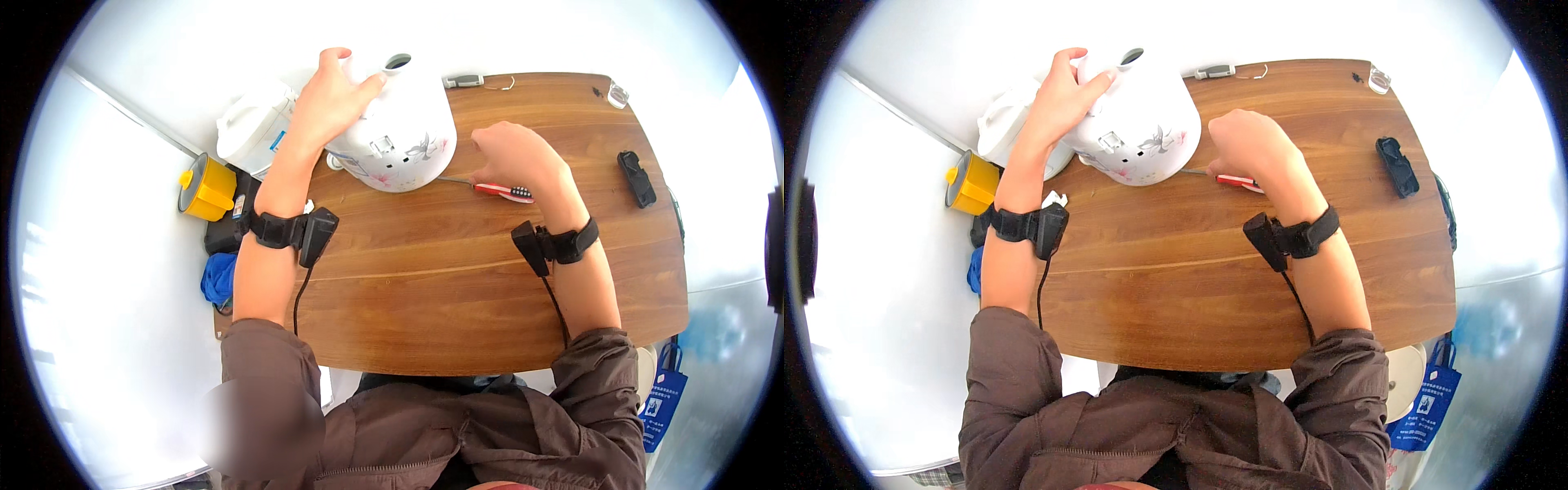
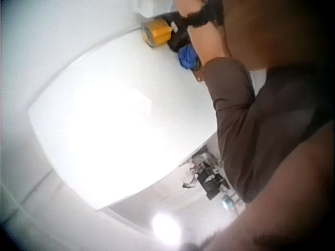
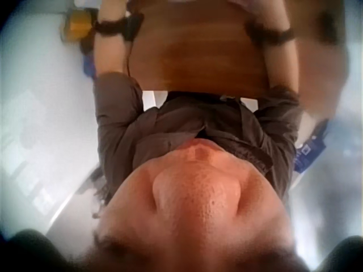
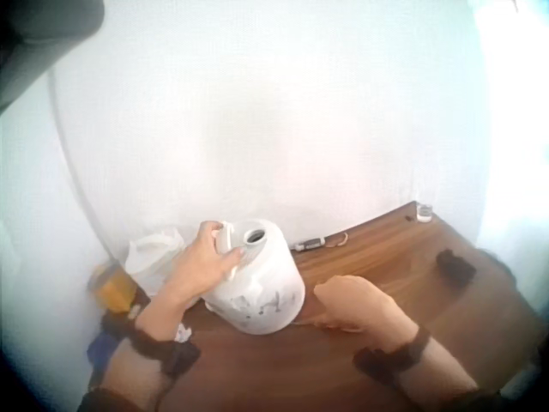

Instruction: The person disassembles a white rice cooker by first removing the lid and then using a screwdriver to pry off the inner metal steaming tray. The person then sets the components aside on the table.

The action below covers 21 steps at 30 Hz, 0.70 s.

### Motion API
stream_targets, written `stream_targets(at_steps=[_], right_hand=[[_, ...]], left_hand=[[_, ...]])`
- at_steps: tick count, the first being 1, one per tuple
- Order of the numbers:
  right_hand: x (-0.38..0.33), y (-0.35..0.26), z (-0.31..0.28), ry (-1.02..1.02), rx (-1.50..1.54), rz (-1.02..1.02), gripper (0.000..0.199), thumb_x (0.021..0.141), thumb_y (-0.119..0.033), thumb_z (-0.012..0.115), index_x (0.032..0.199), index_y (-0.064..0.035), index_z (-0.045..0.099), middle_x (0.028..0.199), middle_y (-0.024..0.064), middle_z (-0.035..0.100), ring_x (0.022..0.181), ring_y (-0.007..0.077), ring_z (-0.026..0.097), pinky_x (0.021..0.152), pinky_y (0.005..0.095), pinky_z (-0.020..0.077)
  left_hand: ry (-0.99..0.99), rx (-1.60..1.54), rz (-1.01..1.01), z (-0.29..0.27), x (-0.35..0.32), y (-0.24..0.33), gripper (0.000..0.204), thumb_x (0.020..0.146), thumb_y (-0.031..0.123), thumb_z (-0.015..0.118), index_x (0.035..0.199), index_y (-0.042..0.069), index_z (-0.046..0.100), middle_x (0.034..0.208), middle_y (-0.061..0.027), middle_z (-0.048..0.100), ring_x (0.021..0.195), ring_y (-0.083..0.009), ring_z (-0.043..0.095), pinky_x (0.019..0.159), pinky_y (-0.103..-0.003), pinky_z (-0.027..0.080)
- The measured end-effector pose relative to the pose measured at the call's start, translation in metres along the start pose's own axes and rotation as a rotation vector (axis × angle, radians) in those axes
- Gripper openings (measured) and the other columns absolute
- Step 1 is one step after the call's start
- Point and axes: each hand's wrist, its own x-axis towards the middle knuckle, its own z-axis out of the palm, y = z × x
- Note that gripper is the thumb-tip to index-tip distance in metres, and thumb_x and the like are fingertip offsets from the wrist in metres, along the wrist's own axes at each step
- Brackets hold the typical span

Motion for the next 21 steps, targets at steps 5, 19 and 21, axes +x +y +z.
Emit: stream_targets(at_steps=[5, 19, 21], right_hand=[[0.001, 0.008, 0.005, 0.096, 0.018, -0.048, 0.038, 0.083, -0.030, 0.081, 0.100, 0.0001, 0.066, 0.098, 0.0191, 0.072, 0.098, 0.0385, 0.067, 0.083, 0.0479, 0.0541], [0.005, 0.012, 0.000, 0.569, 0.042, -0.059, 0.035, 0.096, -0.017, 0.063, 0.126, 0.0011, 0.064, 0.116, 0.0192, 0.068, 0.105, 0.0385, 0.067, 0.092, 0.0460, 0.0548], [0.011, 0.012, 0.001, 0.694, 0.083, -0.096, 0.029, 0.095, -0.011, 0.060, 0.121, 0.0022, 0.064, 0.113, 0.0207, 0.068, 0.102, 0.0379, 0.068, 0.087, 0.0454, 0.0566]], left_hand=[[0.029, -0.122, -0.033, 0.005, -0.001, -0.005, 0.077, 0.083, 0.035, 0.068, 0.146, -0.002, 0.045, 0.118, -0.0252, 0.069, 0.107, -0.0373, 0.070, 0.095, -0.042, 0.052], [0.045, -0.148, 0.150, 0.002, -0.008, -0.012, 0.065, 0.078, 0.016, 0.064, 0.142, 0.005, 0.057, 0.117, -0.0241, 0.070, 0.104, -0.0342, 0.070, 0.095, -0.040, 0.053], [0.036, -0.139, 0.154, 0.002, -0.010, -0.012, 0.062, 0.080, 0.008, 0.058, 0.142, 0.008, 0.059, 0.117, -0.0176, 0.069, 0.103, -0.0243, 0.067, 0.094, -0.034, 0.051]])
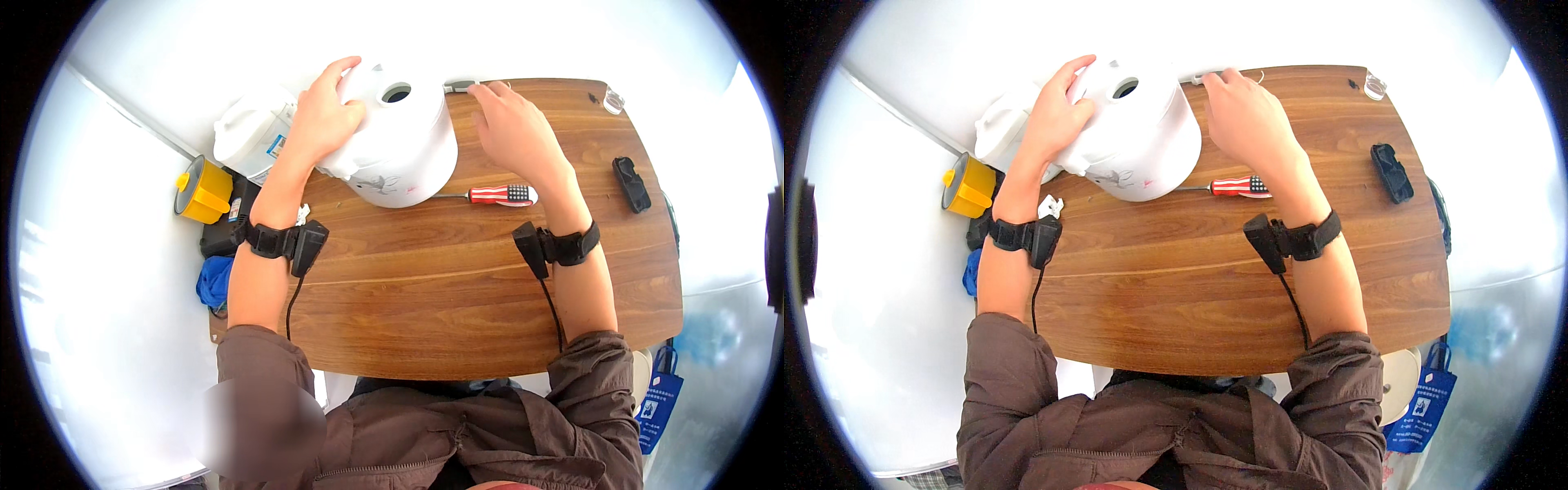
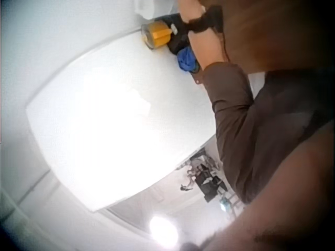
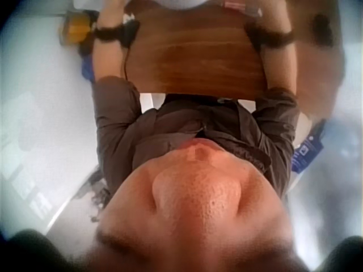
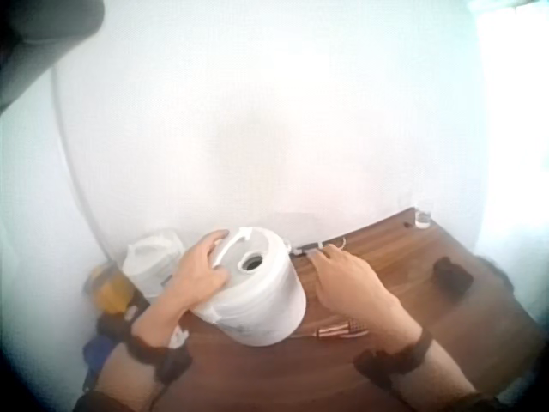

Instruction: The person disassembles a white rice cooker by first removing the lid and then using a screwdriver to pry off the inner metal steaming tray. The person then sets the components aside on the table.

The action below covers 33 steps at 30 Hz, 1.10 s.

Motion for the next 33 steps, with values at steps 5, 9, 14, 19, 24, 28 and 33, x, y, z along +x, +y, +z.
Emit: stream_targets(at_steps=[5, 9, 14, 19, 24, 28, 33], right_hand=[[0.007, 0.006, 0.005, 0.176, 0.046, -0.003, 0.036, 0.093, -0.001, 0.055, 0.128, -0.0009, 0.063, 0.117, 0.0186, 0.068, 0.102, 0.0376, 0.069, 0.086, 0.0446, 0.0578], [0.009, 0.001, 0.006, 0.238, 0.158, -0.039, 0.042, 0.090, 0.002, 0.056, 0.130, -0.0059, 0.063, 0.120, 0.0161, 0.067, 0.101, 0.0370, 0.069, 0.086, 0.0443, 0.0579], [0.006, -0.003, 0.011, 0.173, 0.148, -0.041, 0.042, 0.088, 0.001, 0.060, 0.129, -0.0079, 0.064, 0.114, 0.0152, 0.069, 0.098, 0.0356, 0.070, 0.084, 0.0435, 0.0578], [0.005, -0.003, 0.008, 0.140, 0.036, -0.039, 0.040, 0.088, -0.004, 0.064, 0.128, -0.0081, 0.065, 0.102, 0.0152, 0.071, 0.094, 0.0346, 0.070, 0.081, 0.0428, 0.0575], [0.007, -0.007, 0.003, 0.133, 0.020, -0.037, 0.037, 0.090, -0.005, 0.063, 0.127, -0.0075, 0.065, 0.099, 0.0157, 0.071, 0.092, 0.0356, 0.071, 0.080, 0.0430, 0.0573], [0.007, -0.014, 0.002, 0.126, 0.023, -0.053, 0.038, 0.090, -0.002, 0.060, 0.127, -0.0075, 0.065, 0.098, 0.0151, 0.071, 0.089, 0.0360, 0.071, 0.081, 0.0430, 0.0575], [0.006, -0.017, 0.005, 0.189, 0.063, -0.096, 0.048, 0.086, 0.005, 0.057, 0.132, -0.0086, 0.062, 0.111, 0.0138, 0.068, 0.102, 0.0332, 0.067, 0.086, 0.0430, 0.0572]], left_hand=[[-0.134, -0.128, 0.083, -0.010, -0.006, 0.006, 0.058, 0.086, 0.005, 0.057, 0.143, 0.013, 0.059, 0.120, -0.0134, 0.069, 0.106, -0.0211, 0.066, 0.098, -0.034, 0.050], [-0.218, -0.065, 0.169, -0.021, -0.009, 0.013, 0.053, 0.093, 0.009, 0.059, 0.145, 0.018, 0.059, 0.127, -0.0115, 0.069, 0.112, -0.0238, 0.065, 0.103, -0.037, 0.049], [-0.229, 0.262, 0.335, -0.017, 0.003, 0.029, 0.049, 0.097, 0.011, 0.058, 0.145, 0.021, 0.060, 0.130, -0.0132, 0.068, 0.116, -0.0301, 0.065, 0.106, -0.038, 0.049], [-0.213, 0.219, 0.360, -0.010, 0.011, 0.026, 0.046, 0.100, 0.012, 0.056, 0.144, 0.023, 0.062, 0.125, -0.0134, 0.069, 0.114, -0.0299, 0.065, 0.104, -0.036, 0.050], [-0.092, 0.278, 0.366, -0.003, 0.004, 0.023, 0.043, 0.099, 0.011, 0.058, 0.140, 0.025, 0.065, 0.103, -0.0114, 0.066, 0.090, -0.0287, 0.063, 0.085, -0.038, 0.051], [0.138, 0.241, 0.520, -0.013, 0.005, 0.013, 0.042, 0.102, 0.014, 0.058, 0.144, 0.020, 0.059, 0.093, -0.0090, 0.064, 0.080, -0.0245, 0.061, 0.077, -0.037, 0.051], [0.403, 0.005, 0.369, -0.027, -0.006, 0.015, 0.041, 0.104, 0.017, 0.056, 0.142, 0.004, 0.057, 0.117, -0.0145, 0.066, 0.108, -0.0241, 0.062, 0.095, -0.033, 0.049]])
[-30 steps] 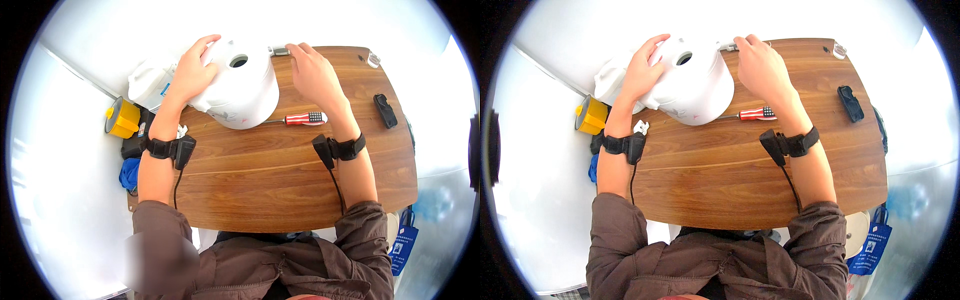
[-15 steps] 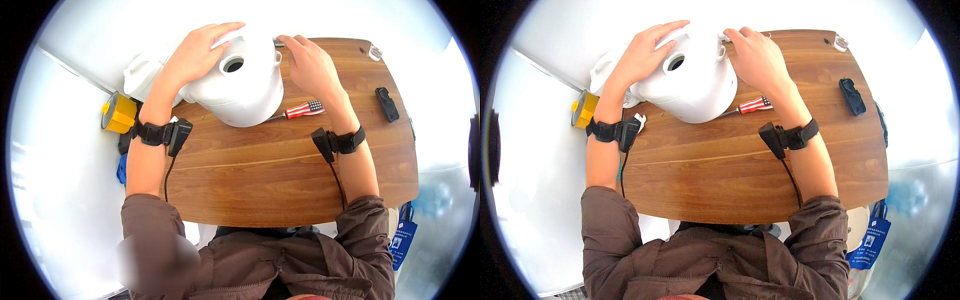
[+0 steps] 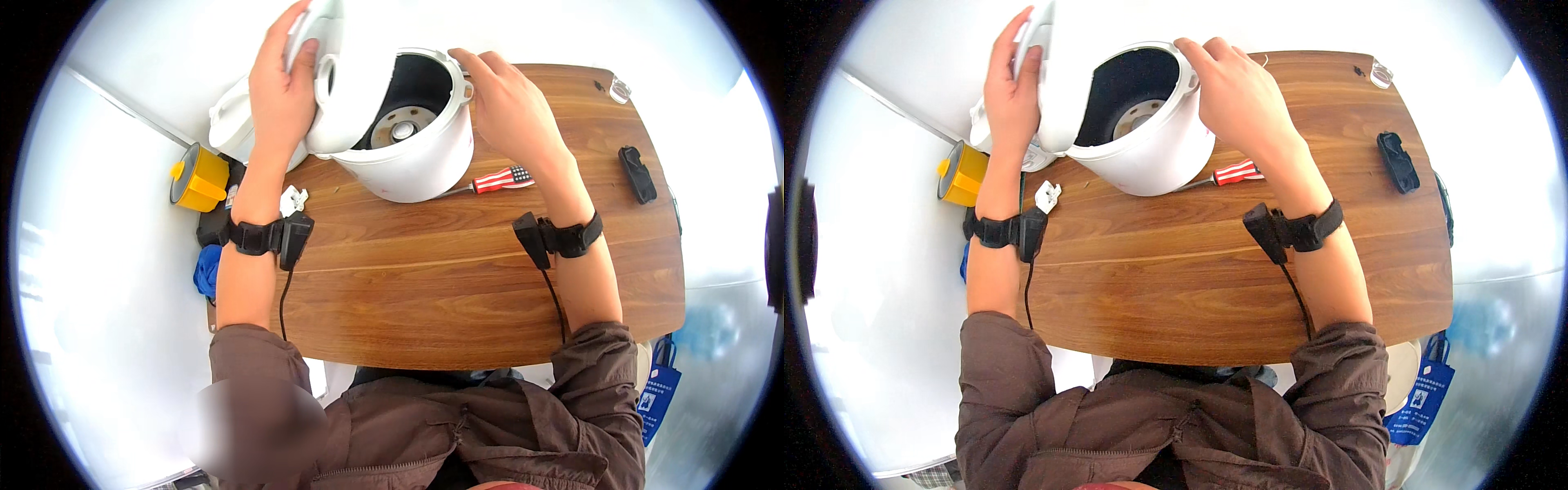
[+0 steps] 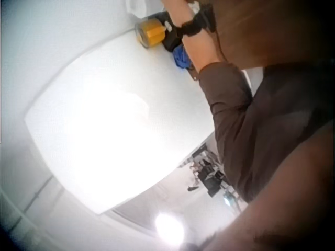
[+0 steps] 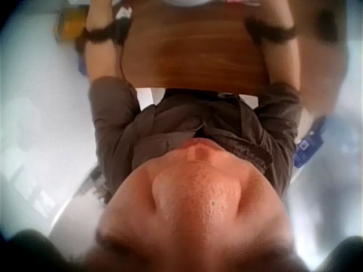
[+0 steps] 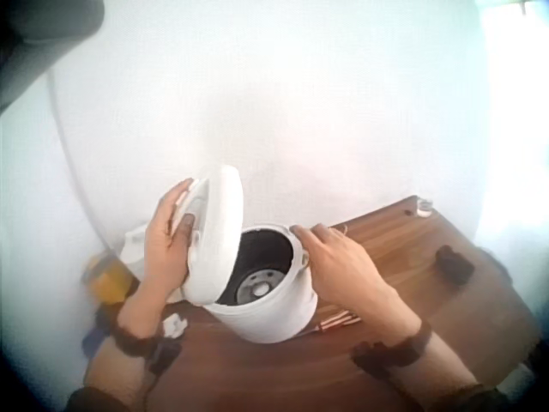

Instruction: The person disassembles a white rice cooker by first removing the lid and then using a screwdriver to pry off the inner metal steaming tray. The person then sets the components aside on the table.

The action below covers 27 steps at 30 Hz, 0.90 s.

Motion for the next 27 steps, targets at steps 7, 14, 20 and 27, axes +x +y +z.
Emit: stream_targets(at_steps=[7, 14, 20, 27], right_hand=[[-0.001, -0.011, -0.012, -0.036, 0.034, -0.320, 0.046, 0.079, 0.007, 0.060, 0.122, -0.0081, 0.070, 0.117, 0.0097, 0.067, 0.125, 0.0284, 0.058, 0.113, 0.0464, 0.0430], [-0.007, -0.027, -0.026, -0.305, 0.087, -0.274, 0.027, 0.086, -0.023, 0.078, 0.110, -0.0100, 0.073, 0.110, 0.0075, 0.067, 0.128, 0.0273, 0.055, 0.123, 0.0548, 0.0264], [-0.005, -0.025, -0.019, -0.190, 0.057, -0.335, 0.040, 0.087, -0.046, 0.076, 0.097, -0.0077, 0.074, 0.094, 0.0063, 0.068, 0.114, 0.0268, 0.060, 0.115, 0.0515, 0.0328], [-0.007, -0.026, -0.019, -0.194, 0.047, -0.316, 0.038, 0.087, -0.044, 0.076, 0.097, -0.0081, 0.074, 0.092, 0.0055, 0.068, 0.110, 0.0257, 0.061, 0.114, 0.0486, 0.0334]], left_hand=[[0.215, -0.200, -0.030, -0.024, -0.027, -0.018, 0.052, 0.107, 0.015, 0.055, 0.154, 0.007, 0.035, 0.118, -0.0111, 0.068, 0.098, -0.0127, 0.069, 0.085, -0.026, 0.056], [0.342, 0.059, 0.159, -0.034, -0.047, -0.028, 0.075, 0.098, 0.031, 0.068, 0.154, 0.006, 0.024, 0.143, -0.0159, 0.047, 0.132, -0.0220, 0.053, 0.110, -0.033, 0.045], [0.376, -0.176, -0.122, -0.042, -0.090, -0.076, 0.096, 0.084, 0.035, 0.084, 0.153, 0.006, 0.023, 0.148, -0.0176, 0.041, 0.138, -0.0266, 0.046, 0.116, -0.040, 0.038], [0.295, 0.096, -0.202, -0.049, -0.139, -0.106, 0.056, 0.105, 0.036, 0.052, 0.148, 0.005, 0.035, 0.145, -0.0133, 0.048, 0.131, -0.0244, 0.054, 0.104, -0.040, 0.053]])
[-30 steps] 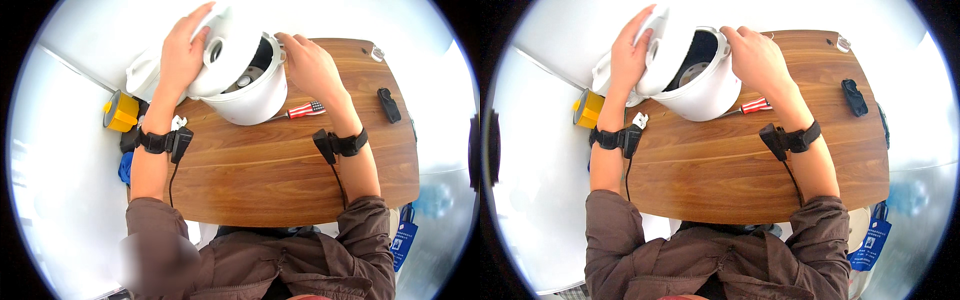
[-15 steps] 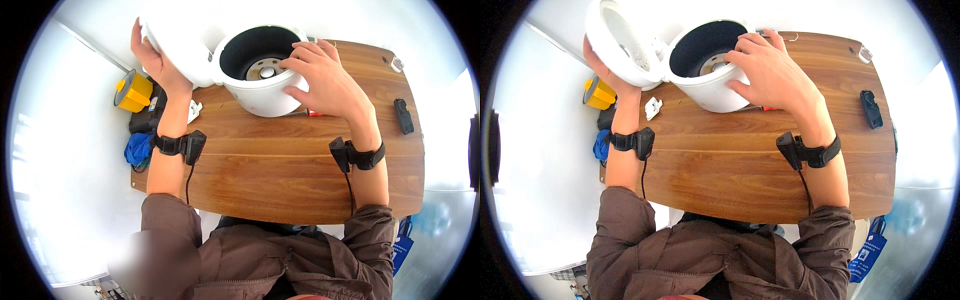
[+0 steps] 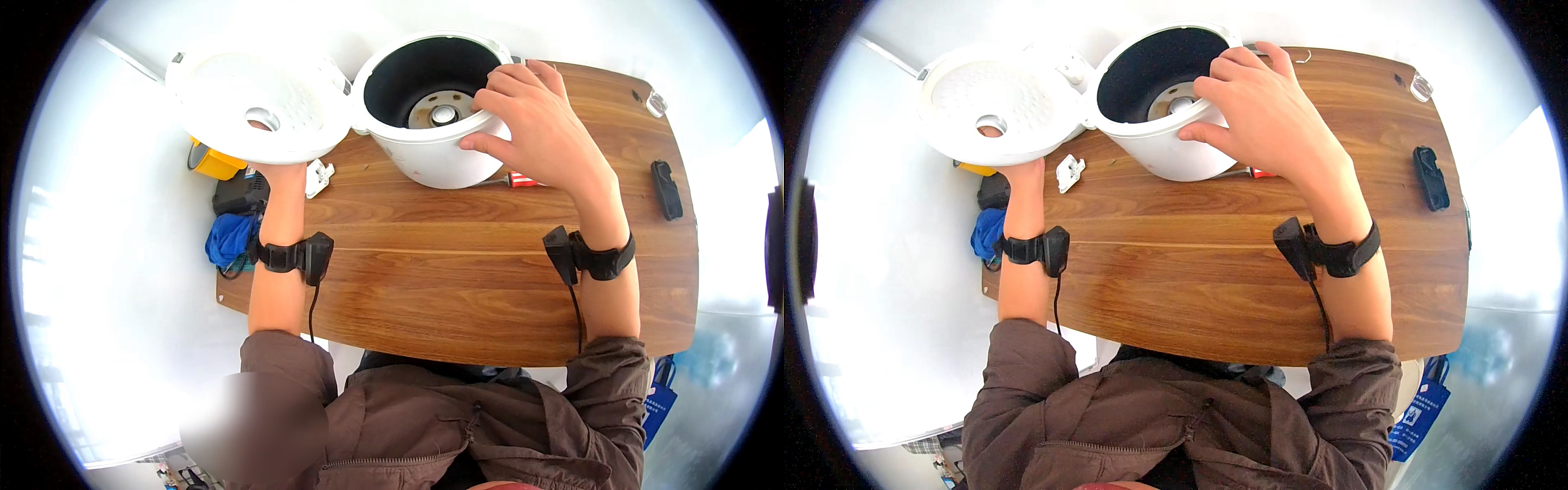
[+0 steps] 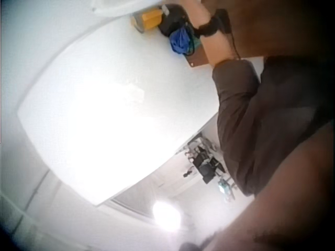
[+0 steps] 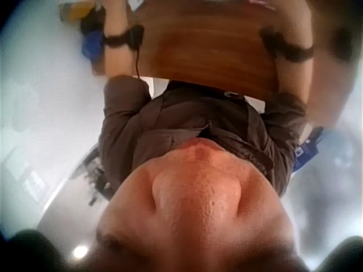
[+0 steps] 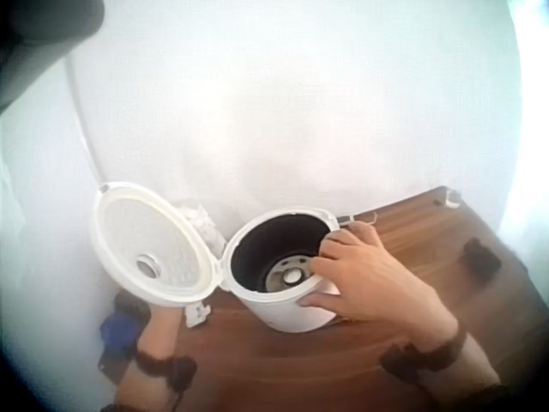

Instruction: The person disassembles a white rice cooker by first removing the lid and then using a screwdriver to pry off the inner metal steaming tray. The person then sets the components aside on the table.

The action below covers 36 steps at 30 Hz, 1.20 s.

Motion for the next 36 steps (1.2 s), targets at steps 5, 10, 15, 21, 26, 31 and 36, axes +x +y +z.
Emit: stream_targets(at_steps=[5, 10, 15, 21, 26, 31, 36], right_hand=[[0.003, -0.001, -0.004, 0.014, 0.008, -0.019, 0.036, 0.085, -0.043, 0.078, 0.095, -0.0078, 0.074, 0.090, 0.0055, 0.067, 0.106, 0.0263, 0.061, 0.112, 0.0472, 0.0353], [0.005, -0.005, -0.006, 0.021, 0.013, -0.011, 0.039, 0.083, -0.046, 0.078, 0.088, -0.0076, 0.075, 0.082, 0.0057, 0.066, 0.101, 0.0264, 0.061, 0.108, 0.0462, 0.0377], [0.008, -0.017, -0.008, -0.016, 0.011, -0.006, 0.042, 0.081, -0.049, 0.078, 0.082, -0.0071, 0.075, 0.078, 0.0049, 0.066, 0.094, 0.0255, 0.060, 0.105, 0.0440, 0.0403], [0.010, -0.036, -0.002, -0.016, 0.040, 0.017, 0.043, 0.081, -0.049, 0.079, 0.078, -0.0065, 0.074, 0.074, 0.0045, 0.065, 0.089, 0.0234, 0.058, 0.097, 0.0398, 0.0438], [0.011, -0.050, 0.002, -0.057, 0.025, 0.029, 0.041, 0.079, -0.044, 0.081, 0.089, -0.0054, 0.073, 0.084, 0.0051, 0.066, 0.088, 0.0237, 0.058, 0.093, 0.0375, 0.0451], [0.016, -0.052, -0.025, 0.255, 0.012, -0.067, 0.039, 0.078, -0.033, 0.085, 0.102, -0.0057, 0.069, 0.097, 0.0063, 0.064, 0.094, 0.0248, 0.061, 0.090, 0.0410, 0.0482], [-0.035, -0.022, -0.053, 0.188, 0.067, 0.364, 0.025, 0.080, -0.011, 0.082, 0.100, -0.0037, 0.068, 0.104, 0.0123, 0.063, 0.100, 0.0308, 0.062, 0.086, 0.0409, 0.0526]], left_hand=[[0.018, -0.084, -0.055, -0.003, -0.004, 0.022, 0.052, 0.110, 0.036, 0.048, 0.150, 0.004, 0.036, 0.144, -0.0103, 0.050, 0.131, -0.0222, 0.053, 0.108, -0.038, 0.050], [0.238, -0.638, -0.383, 0.023, -0.007, 0.091, 0.050, 0.106, 0.019, 0.053, 0.149, -0.001, 0.039, 0.148, -0.0166, 0.050, 0.133, -0.0255, 0.051, 0.112, -0.040, 0.040], [0.211, -0.683, -0.317, 0.013, 0.006, 0.107, 0.056, 0.113, 0.035, 0.037, 0.158, 0.003, 0.027, 0.161, -0.0144, 0.034, 0.147, -0.0231, 0.036, 0.120, -0.040, 0.032], [0.138, -0.599, -0.084, 0.003, 0.030, 0.125, 0.080, 0.107, 0.061, 0.036, 0.159, 0.002, 0.023, 0.156, -0.0164, 0.034, 0.144, -0.0267, 0.038, 0.118, -0.041, 0.033], [0.166, -0.462, -0.182, 0.010, 0.032, 0.120, 0.071, 0.110, 0.055, 0.036, 0.152, -0.002, 0.031, 0.146, -0.0186, 0.044, 0.135, -0.0258, 0.045, 0.113, -0.039, 0.036], [0.209, -0.506, -0.244, 0.014, 0.041, 0.091, 0.067, 0.111, 0.053, 0.033, 0.148, -0.003, 0.039, 0.141, -0.0193, 0.049, 0.130, -0.0253, 0.049, 0.110, -0.037, 0.038], [0.159, -0.715, -0.286, 0.016, 0.055, 0.070, 0.067, 0.111, 0.053, 0.036, 0.148, -0.003, 0.039, 0.143, -0.0183, 0.050, 0.132, -0.0252, 0.050, 0.111, -0.037, 0.039]])
